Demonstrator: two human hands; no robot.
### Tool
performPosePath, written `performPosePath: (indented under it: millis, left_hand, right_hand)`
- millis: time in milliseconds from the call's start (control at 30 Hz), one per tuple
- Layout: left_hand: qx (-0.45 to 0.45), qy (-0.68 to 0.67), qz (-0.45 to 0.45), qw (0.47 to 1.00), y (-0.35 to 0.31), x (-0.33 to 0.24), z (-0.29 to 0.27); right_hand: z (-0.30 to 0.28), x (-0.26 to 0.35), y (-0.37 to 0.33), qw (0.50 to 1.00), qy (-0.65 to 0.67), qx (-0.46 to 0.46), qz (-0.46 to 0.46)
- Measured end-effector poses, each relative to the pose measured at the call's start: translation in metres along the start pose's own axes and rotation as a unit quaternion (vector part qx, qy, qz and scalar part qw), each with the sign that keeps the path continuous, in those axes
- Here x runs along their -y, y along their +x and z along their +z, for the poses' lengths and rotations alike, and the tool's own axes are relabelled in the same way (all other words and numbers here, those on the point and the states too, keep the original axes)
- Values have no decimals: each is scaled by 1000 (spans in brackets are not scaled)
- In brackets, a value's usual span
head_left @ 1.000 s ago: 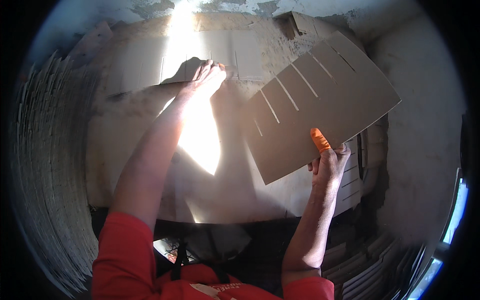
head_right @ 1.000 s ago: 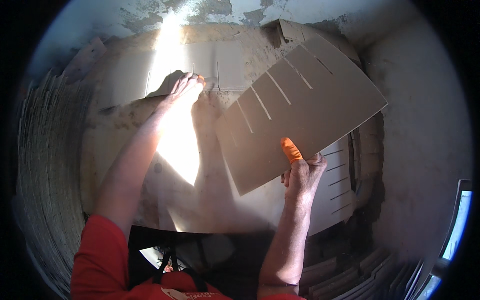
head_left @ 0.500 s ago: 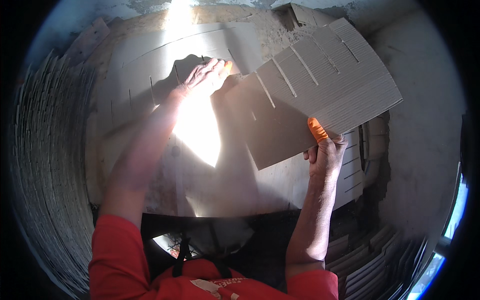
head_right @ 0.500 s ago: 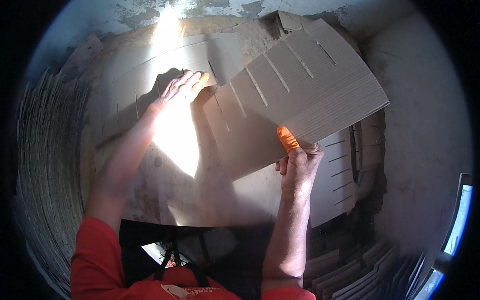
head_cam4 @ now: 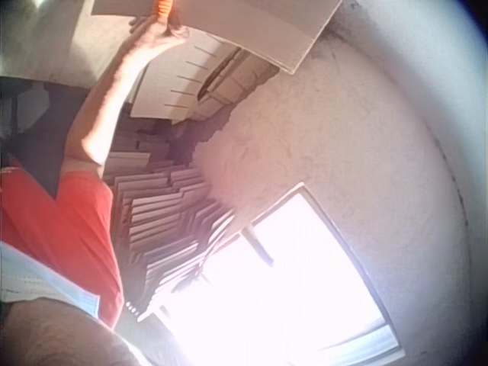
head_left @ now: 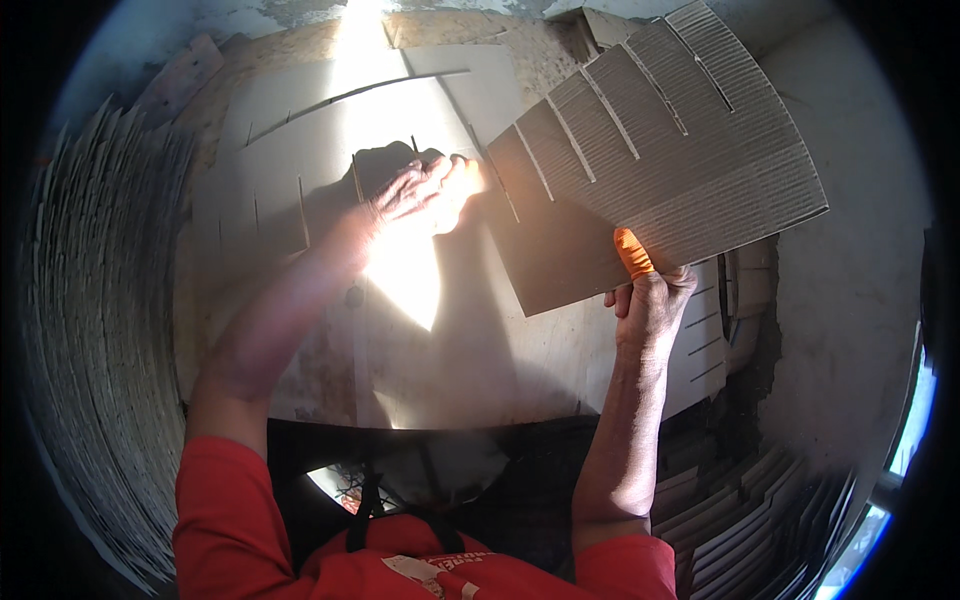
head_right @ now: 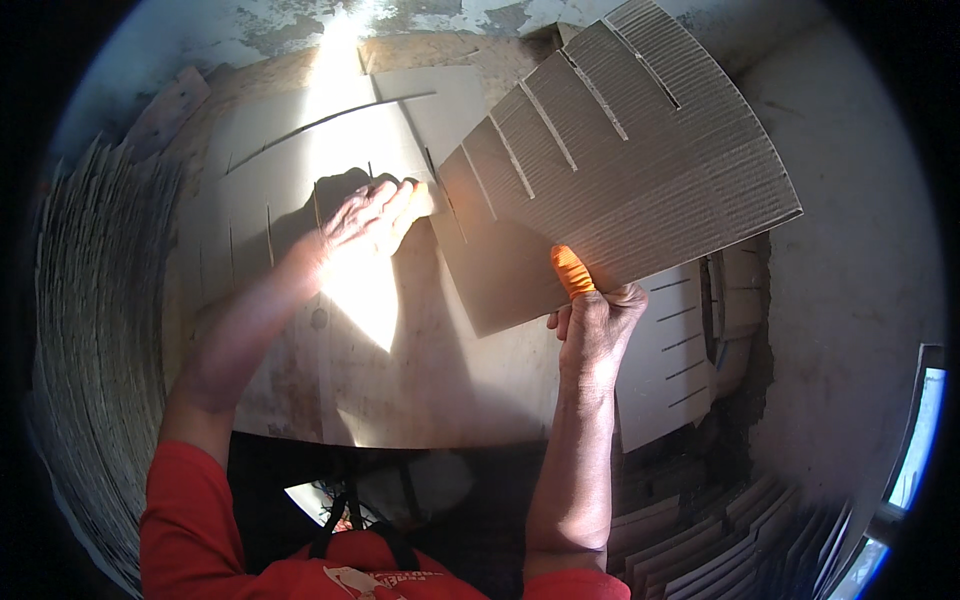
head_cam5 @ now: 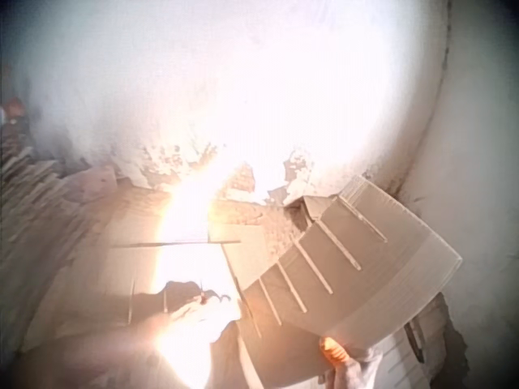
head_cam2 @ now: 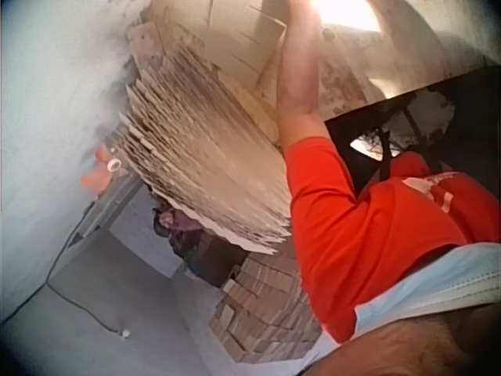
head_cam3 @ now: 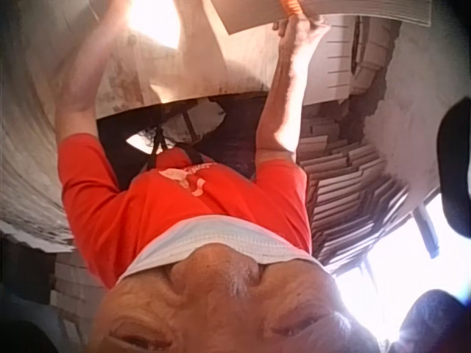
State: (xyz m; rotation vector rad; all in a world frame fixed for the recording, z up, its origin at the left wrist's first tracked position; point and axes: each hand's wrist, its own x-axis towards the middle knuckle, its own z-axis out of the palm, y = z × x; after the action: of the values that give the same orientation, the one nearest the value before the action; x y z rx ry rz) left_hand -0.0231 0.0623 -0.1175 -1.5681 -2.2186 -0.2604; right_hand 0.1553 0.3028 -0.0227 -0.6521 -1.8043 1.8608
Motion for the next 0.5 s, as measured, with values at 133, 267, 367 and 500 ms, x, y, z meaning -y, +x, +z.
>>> performPosePath:
  millis: [133, 267, 367, 500]
  left_hand:
    - [60, 11, 28, 998, 2, -24, -15]
    - [2, -24, 26, 999, -1, -41, -20]
    - [-12, -58, 24, 998, -2, -53, -24]
    - [-57, -700, -42, 710, -15, -81, -23]
  right_hand:
    - [5, 5, -1, 1000, -17, -4, 2]
    - [11, 14, -1, 999, -30, -11, 29]
    - [7, 8, -1, 1000, -15, -6, 15]
    - [6, 6, -2, 1000, -2, -12, 0]
